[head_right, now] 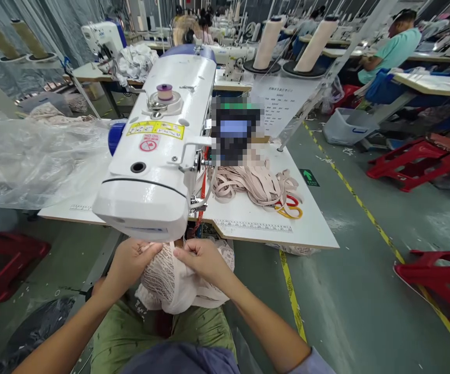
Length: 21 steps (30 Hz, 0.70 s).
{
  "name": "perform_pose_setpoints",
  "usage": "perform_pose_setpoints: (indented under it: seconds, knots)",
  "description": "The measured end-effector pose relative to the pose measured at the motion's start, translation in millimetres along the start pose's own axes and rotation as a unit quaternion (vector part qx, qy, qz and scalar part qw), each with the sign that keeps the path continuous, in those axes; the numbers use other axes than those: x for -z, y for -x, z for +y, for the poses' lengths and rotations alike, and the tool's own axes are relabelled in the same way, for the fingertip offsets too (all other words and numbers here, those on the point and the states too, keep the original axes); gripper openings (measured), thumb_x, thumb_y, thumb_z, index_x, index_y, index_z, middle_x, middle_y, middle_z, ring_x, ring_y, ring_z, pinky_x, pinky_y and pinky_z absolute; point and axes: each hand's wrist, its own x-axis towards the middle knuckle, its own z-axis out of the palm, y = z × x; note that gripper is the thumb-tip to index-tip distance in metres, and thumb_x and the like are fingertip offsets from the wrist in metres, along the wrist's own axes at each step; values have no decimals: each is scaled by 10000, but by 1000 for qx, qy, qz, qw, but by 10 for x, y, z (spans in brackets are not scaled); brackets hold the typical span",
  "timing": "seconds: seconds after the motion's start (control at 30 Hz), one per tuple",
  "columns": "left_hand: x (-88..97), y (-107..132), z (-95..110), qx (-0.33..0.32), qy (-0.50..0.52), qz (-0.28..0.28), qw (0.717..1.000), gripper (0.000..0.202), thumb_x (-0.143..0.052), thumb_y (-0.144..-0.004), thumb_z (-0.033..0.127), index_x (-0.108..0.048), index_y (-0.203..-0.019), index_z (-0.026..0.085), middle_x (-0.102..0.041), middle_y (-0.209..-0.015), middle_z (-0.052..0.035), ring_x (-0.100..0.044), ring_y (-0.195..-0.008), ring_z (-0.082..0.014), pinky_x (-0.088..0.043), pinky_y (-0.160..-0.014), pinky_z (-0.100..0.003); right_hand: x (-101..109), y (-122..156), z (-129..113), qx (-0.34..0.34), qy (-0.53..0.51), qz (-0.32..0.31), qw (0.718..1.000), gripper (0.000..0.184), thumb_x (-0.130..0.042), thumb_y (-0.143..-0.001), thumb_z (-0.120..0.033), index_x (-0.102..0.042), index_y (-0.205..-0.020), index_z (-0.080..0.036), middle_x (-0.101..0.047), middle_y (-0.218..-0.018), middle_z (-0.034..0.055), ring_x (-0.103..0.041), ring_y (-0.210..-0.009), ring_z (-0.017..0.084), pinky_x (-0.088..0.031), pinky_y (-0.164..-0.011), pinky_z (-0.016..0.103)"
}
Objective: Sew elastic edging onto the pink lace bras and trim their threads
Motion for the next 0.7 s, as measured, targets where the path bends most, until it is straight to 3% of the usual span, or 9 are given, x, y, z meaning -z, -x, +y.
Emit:
perform_pose_setpoints:
  seconds: [0.13,0.33,0.5,0.7]
  knots:
    - [-41,-124,-30,-20,20,31,999,119,-541,-850,246,-645,-878,195,-614,-638,10,-557,-636,-172,-397,-593,-253,24,-128,38,12,-19,10,1000,490,-659,-815,-590,-469,-555,-220,-406,-529,-18,-448,-574,155,-340,-533,266]
    - [-44,-239,-119,-35,1,43,998,97,-525,-787,216,-619,-765,213,-535,-511,23,-546,-576,-192,-461,-620,-296,72,-200,93,25,-23,18,999,400,-709,-775,-611,-637,-670,-231,-538,-580,7,-596,-742,237,-481,-637,311]
    - [-39,-286,-129,-44,-12,53,998,52,-550,-749,235,-574,-705,221,-532,-526,20,-576,-645,-207,-486,-665,-312,85,-204,91,17,-20,22,999,374,-725,-782,-582,-650,-675,-231,-560,-589,3,-607,-758,241,-511,-702,334]
    - [-39,-278,-112,-41,-9,39,998,143,-550,-748,208,-527,-609,229,-508,-496,-3,-585,-654,-229,-474,-643,-330,68,-211,144,13,-27,18,999,378,-695,-802,-602,-666,-712,-235,-589,-628,18,-615,-771,250,-517,-707,347]
